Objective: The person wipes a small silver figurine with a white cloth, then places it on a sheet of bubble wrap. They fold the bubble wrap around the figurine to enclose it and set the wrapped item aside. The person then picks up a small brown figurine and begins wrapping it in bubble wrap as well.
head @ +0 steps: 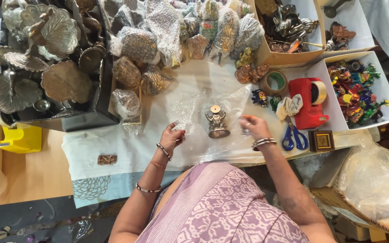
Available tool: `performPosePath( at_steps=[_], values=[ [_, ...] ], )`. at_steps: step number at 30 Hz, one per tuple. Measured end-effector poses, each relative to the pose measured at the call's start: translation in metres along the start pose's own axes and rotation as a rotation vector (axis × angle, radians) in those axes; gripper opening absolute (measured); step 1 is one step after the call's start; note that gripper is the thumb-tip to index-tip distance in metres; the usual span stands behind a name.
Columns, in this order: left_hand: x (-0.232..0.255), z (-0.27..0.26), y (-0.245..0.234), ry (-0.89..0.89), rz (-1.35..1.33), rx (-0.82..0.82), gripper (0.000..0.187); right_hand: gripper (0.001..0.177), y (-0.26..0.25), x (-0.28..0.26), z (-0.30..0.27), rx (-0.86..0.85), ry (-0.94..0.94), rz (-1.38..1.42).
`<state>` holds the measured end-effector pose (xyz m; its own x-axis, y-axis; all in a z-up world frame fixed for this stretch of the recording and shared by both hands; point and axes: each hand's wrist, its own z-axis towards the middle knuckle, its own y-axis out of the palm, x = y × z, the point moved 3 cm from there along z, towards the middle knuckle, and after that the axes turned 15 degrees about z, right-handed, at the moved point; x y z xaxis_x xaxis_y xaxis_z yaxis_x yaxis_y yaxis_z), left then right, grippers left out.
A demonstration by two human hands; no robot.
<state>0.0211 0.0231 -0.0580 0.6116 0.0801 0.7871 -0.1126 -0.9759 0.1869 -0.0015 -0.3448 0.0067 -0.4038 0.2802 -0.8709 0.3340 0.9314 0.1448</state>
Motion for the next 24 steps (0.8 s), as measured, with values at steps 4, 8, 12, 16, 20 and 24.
performPosePath(
  at_steps=[4,8,12,16,20,24],
  values=[
    [0.007,-0.003,0.007,-0.026,-0.041,-0.034,0.066,0.032,0.063,0.017,-0.009,-0.185,-0.233,-0.392],
    [0.01,-0.004,0.011,-0.012,-0.068,-0.048,0.065,0.03,0.122,-0.005,-0.059,-0.205,-0.382,-0.783],
    [0.004,-0.006,0.009,-0.003,-0.076,-0.027,0.065,0.025,0.138,-0.016,-0.087,-0.32,-0.641,-0.897],
    [-0.016,-0.003,0.003,0.021,-0.065,0.038,0.066,0.015,0.09,-0.018,-0.078,-0.001,-0.971,-0.588],
    [-0.012,-0.016,-0.001,0.018,0.009,0.118,0.071,0.018,0.04,-0.021,-0.047,0.216,-0.765,-0.342],
    [-0.03,-0.001,-0.012,0.078,0.194,0.176,0.081,0.019,-0.047,0.067,0.052,0.241,-0.356,0.121]
  ],
)
